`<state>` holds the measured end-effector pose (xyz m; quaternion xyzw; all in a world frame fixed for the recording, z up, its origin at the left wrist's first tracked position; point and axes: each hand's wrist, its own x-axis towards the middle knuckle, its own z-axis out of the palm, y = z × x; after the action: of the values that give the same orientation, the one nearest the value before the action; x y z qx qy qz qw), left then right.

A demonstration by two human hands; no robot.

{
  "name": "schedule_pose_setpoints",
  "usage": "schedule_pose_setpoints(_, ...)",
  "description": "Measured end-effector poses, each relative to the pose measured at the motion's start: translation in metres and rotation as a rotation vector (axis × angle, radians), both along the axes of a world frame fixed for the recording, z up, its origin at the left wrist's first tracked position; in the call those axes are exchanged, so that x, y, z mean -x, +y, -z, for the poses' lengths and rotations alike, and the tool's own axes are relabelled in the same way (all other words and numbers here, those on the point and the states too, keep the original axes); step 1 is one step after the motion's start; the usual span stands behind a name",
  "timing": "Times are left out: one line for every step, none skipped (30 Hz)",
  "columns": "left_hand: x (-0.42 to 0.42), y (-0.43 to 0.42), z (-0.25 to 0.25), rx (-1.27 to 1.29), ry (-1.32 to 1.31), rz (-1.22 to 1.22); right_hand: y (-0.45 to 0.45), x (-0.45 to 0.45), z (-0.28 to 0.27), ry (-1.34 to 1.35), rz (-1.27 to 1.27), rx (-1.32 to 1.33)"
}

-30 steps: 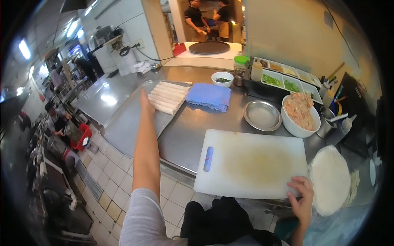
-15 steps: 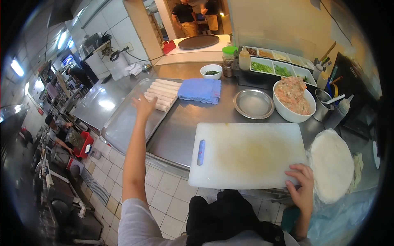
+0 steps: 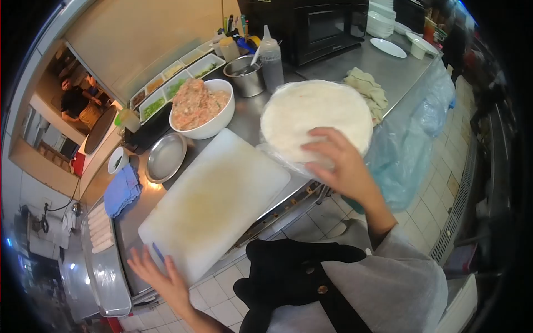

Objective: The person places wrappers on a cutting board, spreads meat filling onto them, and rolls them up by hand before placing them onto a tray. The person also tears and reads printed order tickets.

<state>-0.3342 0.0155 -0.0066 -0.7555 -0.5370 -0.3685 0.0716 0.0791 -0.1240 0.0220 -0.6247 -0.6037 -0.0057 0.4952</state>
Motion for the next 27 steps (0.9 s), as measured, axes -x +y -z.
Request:
schedule_pose_setpoints(-0.02,-0.012,-0.005,0.144,0.133,-0.014,-0.01,-0.014,0.0,-0.147,0.175,0.08)
schedule_pose_setpoints(-0.034,-0.018,-0.01,0.291,0.267,-0.032,-0.017,-0.026,0.0,-0.293,0.346,0.162)
schedule_pose_setpoints(-0.041,-0.021,-0.011,0.398,0.34,-0.012,-0.022,-0.036,0.002,-0.3,0.345,0.163)
schedule_pose_setpoints(-0.043,-0.02,-0.012,0.404,0.331,-0.014,-0.025,-0.047,0.007,-0.296,0.305,0.189)
schedule_pose_setpoints(-0.043,-0.019,-0.013,0.415,0.287,0.018,-0.025,-0.053,0.009,-0.292,0.262,0.216)
schedule_pose_setpoints(-0.043,-0.018,-0.013,0.426,0.243,0.049,-0.026,-0.055,0.01,-0.3,0.253,0.221)
schedule_pose_setpoints(-0.043,-0.019,-0.013,0.432,0.237,0.041,-0.026,-0.056,0.01,-0.289,0.255,0.229)
schedule_pose_setpoints(-0.043,-0.019,-0.013,0.426,0.239,0.043,-0.025,-0.056,0.01,-0.279,0.257,0.234)
schedule_pose_setpoints(-0.043,-0.019,-0.012,0.418,0.241,0.046,-0.023,-0.057,0.011,-0.283,0.249,0.234)
schedule_pose_setpoints(-0.042,-0.019,-0.011,0.419,0.237,0.039,-0.021,-0.057,0.011,-0.292,0.279,0.223)
schedule_pose_setpoints(-0.041,-0.018,-0.01,0.412,0.242,0.044,-0.019,-0.057,0.011,-0.303,0.309,0.211)
schedule_pose_setpoints(-0.041,-0.018,-0.009,0.406,0.246,0.048,-0.018,-0.059,0.008,-0.308,0.3,0.208)
schedule_pose_setpoints(-0.041,-0.019,-0.009,0.407,0.24,0.038,-0.017,-0.062,0.005,-0.312,0.288,0.207)
schedule_pose_setpoints(-0.042,-0.019,-0.011,0.412,0.239,0.042,-0.015,-0.063,0.001,-0.314,0.275,0.207)
schedule_pose_setpoints(-0.043,-0.019,-0.012,0.417,0.237,0.046,-0.01,-0.066,-0.005,-0.316,0.263,0.205)
schedule_pose_setpoints(-0.043,-0.019,-0.013,0.418,0.232,0.034,-0.004,-0.071,-0.017,-0.305,0.23,0.177)
schedule_pose_setpoints(-0.044,-0.02,-0.014,0.431,0.238,0.031,0.001,-0.074,-0.031,-0.296,0.196,0.149)
schedule_pose_setpoints(-0.045,-0.019,-0.015,0.443,0.241,0.026,0.009,-0.074,-0.047,-0.286,0.209,0.084)
schedule_pose_setpoints(-0.047,-0.018,-0.014,0.446,0.228,0.004,0.015,-0.07,-0.064,-0.277,0.213,0.019)
schedule_pose_setpoints(-0.051,-0.018,-0.014,0.354,0.156,0.079,0.018,-0.061,-0.085,-0.246,0.193,-0.023)
schedule_pose_setpoints(-0.053,-0.019,-0.016,0.258,0.085,0.135,0.024,-0.05,-0.108,-0.213,0.155,-0.065)
schedule_pose_setpoints(-0.063,-0.022,-0.024,0.222,-0.007,0.247,0.029,-0.036,-0.126,-0.225,0.113,-0.062)
schedule_pose_setpoints(-0.078,-0.025,-0.032,0.173,-0.097,0.343,0.03,-0.023,-0.139,-0.239,0.057,-0.064)
schedule_pose_setpoints(-0.091,-0.03,-0.04,0.168,-0.201,0.465,0.033,-0.011,-0.149,-0.234,-0.073,-0.008)
schedule_pose_setpoints(-0.104,-0.035,-0.047,0.124,-0.24,0.575,0.035,-0.001,-0.154,-0.237,-0.201,0.048)
schedule_pose_setpoints(-0.118,-0.045,-0.057,0.082,-0.282,0.653,0.038,0.008,-0.157,-0.231,-0.328,0.112)
schedule_pose_setpoints(-0.131,-0.053,-0.062,0.041,-0.342,0.722,0.041,0.017,-0.157,-0.229,-0.443,0.181)
